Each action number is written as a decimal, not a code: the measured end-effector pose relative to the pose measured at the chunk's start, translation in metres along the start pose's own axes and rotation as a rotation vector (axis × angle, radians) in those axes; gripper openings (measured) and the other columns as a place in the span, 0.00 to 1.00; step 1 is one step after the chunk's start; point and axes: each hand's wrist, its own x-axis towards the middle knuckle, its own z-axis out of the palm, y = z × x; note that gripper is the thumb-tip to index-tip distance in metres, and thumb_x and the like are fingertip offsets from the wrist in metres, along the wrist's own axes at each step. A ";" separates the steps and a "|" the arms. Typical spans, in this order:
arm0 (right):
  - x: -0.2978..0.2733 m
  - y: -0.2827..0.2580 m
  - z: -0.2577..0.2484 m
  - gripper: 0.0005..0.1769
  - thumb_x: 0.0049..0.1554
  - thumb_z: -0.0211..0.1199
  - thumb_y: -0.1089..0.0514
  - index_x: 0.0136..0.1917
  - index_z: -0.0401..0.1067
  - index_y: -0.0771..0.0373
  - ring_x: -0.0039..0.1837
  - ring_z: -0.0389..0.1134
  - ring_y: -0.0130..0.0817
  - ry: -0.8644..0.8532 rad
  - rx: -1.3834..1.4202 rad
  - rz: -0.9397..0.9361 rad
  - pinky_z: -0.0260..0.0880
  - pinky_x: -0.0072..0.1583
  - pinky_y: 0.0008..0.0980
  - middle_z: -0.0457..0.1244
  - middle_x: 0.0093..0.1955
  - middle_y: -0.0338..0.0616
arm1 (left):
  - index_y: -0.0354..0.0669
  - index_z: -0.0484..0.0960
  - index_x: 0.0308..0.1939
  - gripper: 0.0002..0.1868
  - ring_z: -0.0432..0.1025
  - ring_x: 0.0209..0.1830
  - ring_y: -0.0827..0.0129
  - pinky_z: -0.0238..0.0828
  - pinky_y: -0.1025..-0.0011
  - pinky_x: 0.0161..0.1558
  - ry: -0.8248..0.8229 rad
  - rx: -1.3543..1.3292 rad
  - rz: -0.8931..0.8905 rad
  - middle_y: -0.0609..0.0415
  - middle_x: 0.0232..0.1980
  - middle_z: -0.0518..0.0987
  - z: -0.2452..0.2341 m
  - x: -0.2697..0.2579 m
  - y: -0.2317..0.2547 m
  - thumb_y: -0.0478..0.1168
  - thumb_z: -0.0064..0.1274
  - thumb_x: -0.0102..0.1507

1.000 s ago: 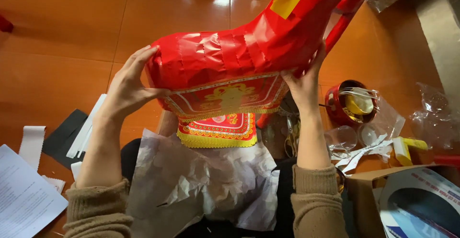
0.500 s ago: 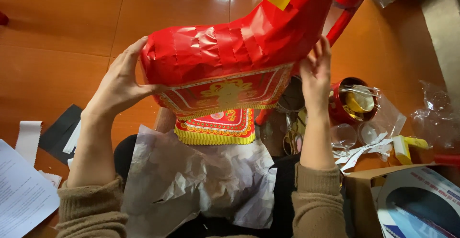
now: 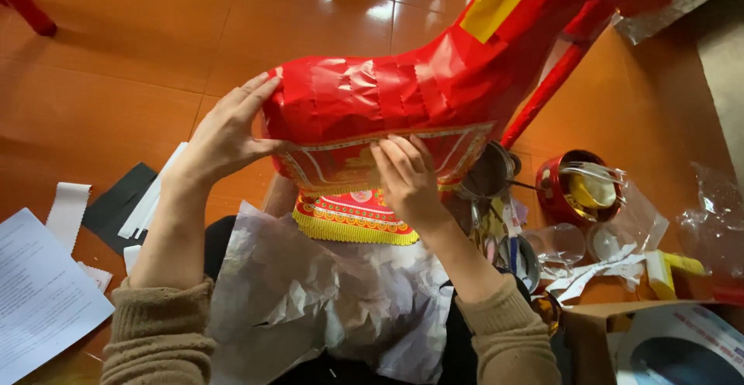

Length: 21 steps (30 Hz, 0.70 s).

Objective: Assembling and decorating traditional paper horse models using glue and paper strips

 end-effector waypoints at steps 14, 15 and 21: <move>-0.018 0.034 -0.036 0.18 0.58 0.57 0.63 0.62 0.71 0.66 0.67 0.62 0.45 0.045 -0.135 0.101 0.54 0.70 0.46 0.62 0.65 0.49 | 0.45 0.70 0.68 0.47 0.69 0.59 0.44 0.65 0.48 0.59 0.053 -0.032 -0.064 0.42 0.65 0.71 -0.010 0.004 0.018 0.47 0.70 0.46; -0.019 0.035 -0.037 0.18 0.58 0.57 0.63 0.62 0.71 0.66 0.67 0.62 0.45 0.044 -0.144 0.118 0.54 0.70 0.46 0.62 0.65 0.49 | 0.45 0.70 0.68 0.47 0.69 0.59 0.44 0.65 0.48 0.59 0.038 -0.037 -0.053 0.42 0.65 0.71 -0.012 0.004 0.019 0.47 0.70 0.46; -0.038 0.072 -0.046 0.14 0.58 0.55 0.67 0.58 0.73 0.66 0.65 0.60 0.48 0.138 -0.066 0.319 0.58 0.66 0.47 0.62 0.60 0.51 | 0.41 0.64 0.71 0.51 0.65 0.63 0.42 0.64 0.47 0.60 -0.024 -0.116 -0.165 0.39 0.66 0.69 -0.018 0.006 0.030 0.45 0.70 0.46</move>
